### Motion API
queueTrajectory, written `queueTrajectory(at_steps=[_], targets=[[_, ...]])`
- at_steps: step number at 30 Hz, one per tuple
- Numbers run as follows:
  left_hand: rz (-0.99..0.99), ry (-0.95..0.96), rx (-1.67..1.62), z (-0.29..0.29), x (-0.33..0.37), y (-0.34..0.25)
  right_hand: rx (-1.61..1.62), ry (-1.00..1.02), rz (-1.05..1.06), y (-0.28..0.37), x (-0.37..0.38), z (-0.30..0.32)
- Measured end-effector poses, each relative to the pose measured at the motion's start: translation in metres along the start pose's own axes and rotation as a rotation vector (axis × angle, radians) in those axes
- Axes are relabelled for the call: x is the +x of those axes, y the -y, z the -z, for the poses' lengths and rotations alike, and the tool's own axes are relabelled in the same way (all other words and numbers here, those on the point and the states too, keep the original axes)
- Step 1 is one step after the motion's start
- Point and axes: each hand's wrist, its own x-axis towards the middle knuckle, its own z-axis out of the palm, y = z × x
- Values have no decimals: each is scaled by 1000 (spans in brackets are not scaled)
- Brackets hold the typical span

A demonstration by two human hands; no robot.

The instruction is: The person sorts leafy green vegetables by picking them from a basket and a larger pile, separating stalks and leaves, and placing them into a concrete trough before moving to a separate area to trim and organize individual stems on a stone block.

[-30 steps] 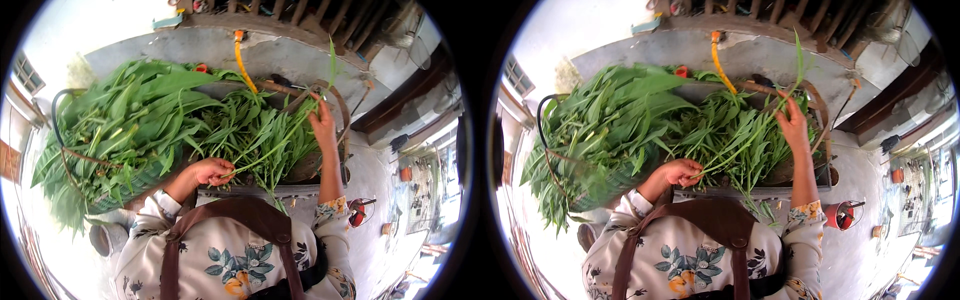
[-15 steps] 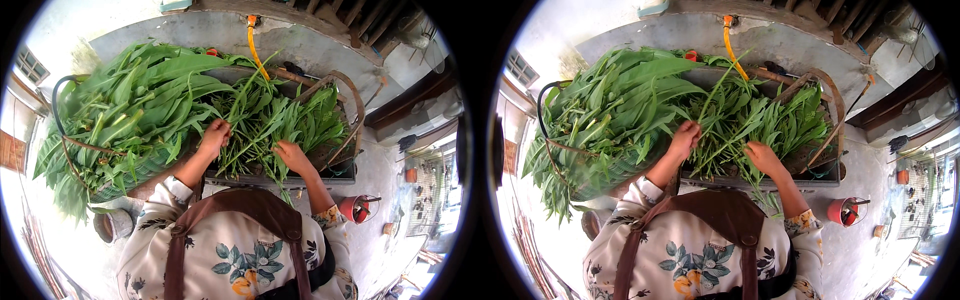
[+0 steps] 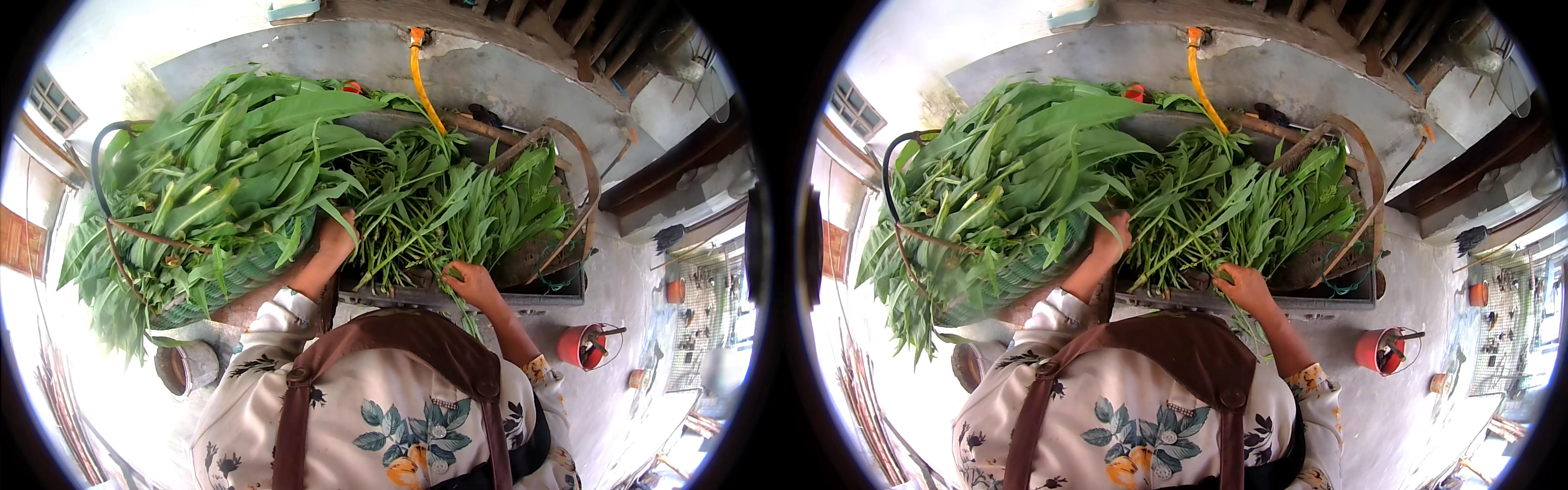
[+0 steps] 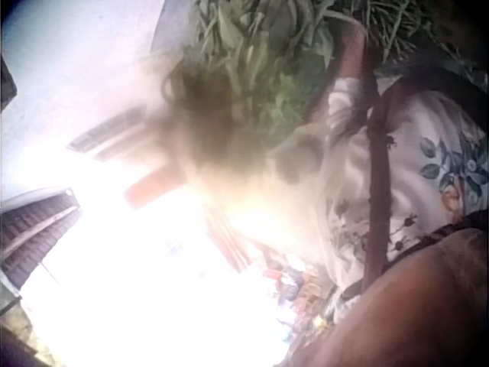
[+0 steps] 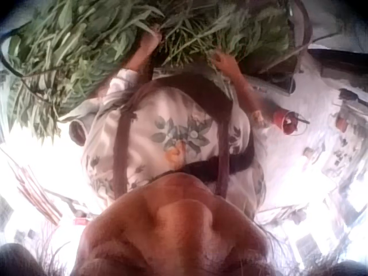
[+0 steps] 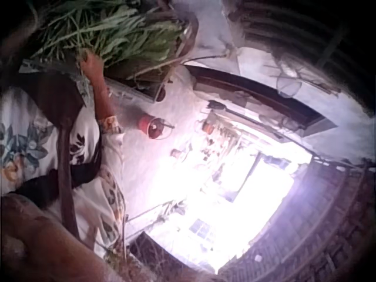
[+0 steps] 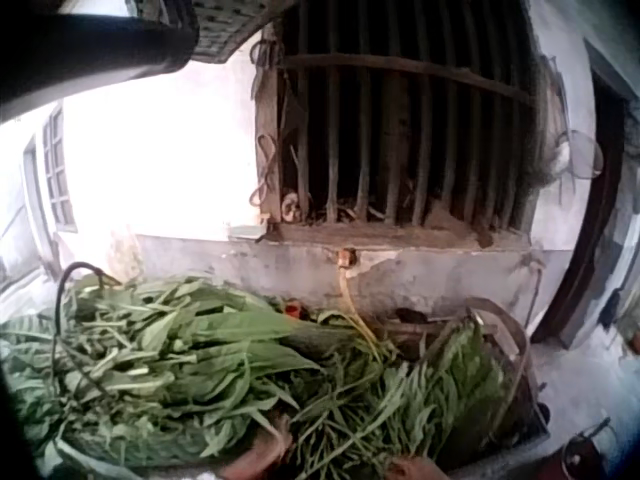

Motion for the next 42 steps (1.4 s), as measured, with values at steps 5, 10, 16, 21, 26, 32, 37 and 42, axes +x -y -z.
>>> queueTrajectory(at_steps=[5, 10, 16, 21, 26, 32, 37, 42], targets=[[36, -131, -184, 2, 0, 0, -63, -6, 6, -27, -8, -14], [138, -77, -265, 3, 5, 10, -13, 86, -26, -27, -11, -29], [-95, -157, -54, 11, -18, -19, -81, 117, -19, -29, -34, -41], [-151, -329, -75, 53, -62, -34, -42, 200, -16, -25, -44, -43], [-134, -365, -124, 80, -118, -30, 21, 211, 85, -9, -57, -51], [1, -158, -417, 60, -151, -62, 34, 150, 50, -30, -128, -39], [-108, 151, -808, 19, -118, -142, 29, 94, -98, -71, -215, -22], [88, 592, -1119, -30, -33, -244, 158, -32, -438, -103, -274, -17]])
